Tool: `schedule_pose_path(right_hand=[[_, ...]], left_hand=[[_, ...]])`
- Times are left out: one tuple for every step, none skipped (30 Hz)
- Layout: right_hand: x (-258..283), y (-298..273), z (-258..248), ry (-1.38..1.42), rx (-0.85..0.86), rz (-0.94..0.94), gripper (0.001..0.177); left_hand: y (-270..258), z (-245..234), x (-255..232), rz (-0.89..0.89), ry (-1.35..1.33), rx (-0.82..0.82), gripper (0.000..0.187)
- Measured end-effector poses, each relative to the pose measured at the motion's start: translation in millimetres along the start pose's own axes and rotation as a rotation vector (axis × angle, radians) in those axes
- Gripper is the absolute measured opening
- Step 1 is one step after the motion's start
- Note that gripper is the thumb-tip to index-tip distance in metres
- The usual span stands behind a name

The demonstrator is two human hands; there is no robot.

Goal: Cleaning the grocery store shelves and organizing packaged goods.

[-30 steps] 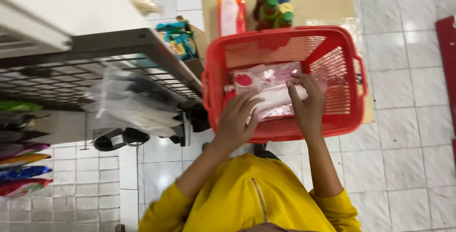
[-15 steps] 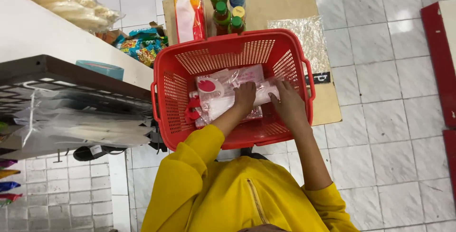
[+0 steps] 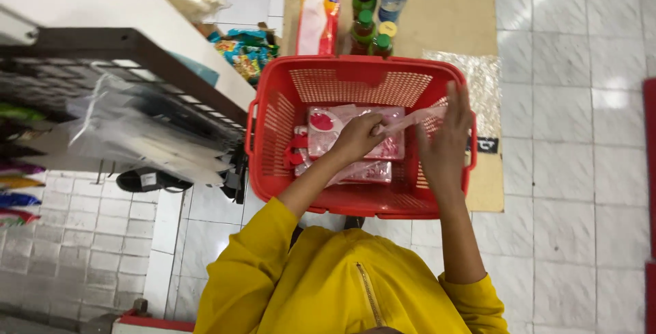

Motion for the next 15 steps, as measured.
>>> schedule_pose_path(right_hand=[[8.6,4.8,-4.7,0.049,-0.074,-0.003,0.082],[14.5,8.7,-4.9,0.056,-0.067,-0.021,0.082],[18.6,12.4,-8.1,0.203,-0.123,-0.008,0.084],[22.6,16.2,-11.3,0.350,-0.179,0.005,0.086],[30.4,23.2,-11.6,0.357,-0.171,-0.012,0.086],[39.5,29.2,-12.1,0.543,-0.166,-0.071,0.083],[48.7,35.0,-12.8,0.730,-0.157,-0.129,0.084],[69.8,42.5,-19.3,0.737,-0.147,-0.144,0.084],[91.9,49.4,-26.9,0.795,-0.153,-0.185,0.057],[114.4,55.6,-34.0,0.852,-0.158,-0.224,0.035],[122.7,60.0,-31.6,0.857,-0.146,-0.237,0.035],[130.3,64.0,-27.9,0.900,-0.118,-0.230,0.036],[138.3,68.0,-24.2,0.942,-0.089,-0.222,0.036],[147.8,70.3,-21.7,0.947,-0.079,-0.236,0.036],[157.2,72.8,-18.0,0.971,-0.051,-0.234,0.034]], left_hand=[[-8.1,-22.6,-26.6,0.038,-0.099,-0.069,0.031],[-14.9,-35.3,-39.0,0.033,-0.096,-0.089,0.031],[-22.3,-49.4,-52.6,0.059,-0.190,-0.134,0.029],[-29.3,-63.7,-66.5,0.089,-0.283,-0.180,0.027],[-37.0,-77.7,-76.0,0.088,-0.279,-0.200,0.027],[-45.6,-90.1,-85.6,0.105,-0.353,-0.199,0.023],[-54.5,-102.5,-95.4,0.124,-0.427,-0.197,0.020],[-64.2,-113.0,-104.9,0.125,-0.423,-0.217,0.020],[-74.4,-124.4,-114.4,0.141,-0.499,-0.245,0.019],[-84.9,-135.5,-123.0,0.158,-0.577,-0.273,0.018],[-93.3,-148.1,-132.1,0.160,-0.575,-0.292,0.018],[-102.9,-161.3,-141.9,0.189,-0.620,-0.316,0.016],[-112.6,-174.4,-151.9,0.219,-0.665,-0.341,0.015],[-119.8,-177.4,-144.9,0.223,-0.662,-0.357,0.015],[-127.5,-181.7,-137.3,0.228,-0.666,-0.402,0.015]])
Point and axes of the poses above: each hand's wrist, its own y-axis towards the middle knuckle, its own z-axis out of the palm, x = y × z, the point moved 5 cm from there along y, towards the middle knuckle, and after that the axes turned 5 degrees about -y, right-handed, at the moved point
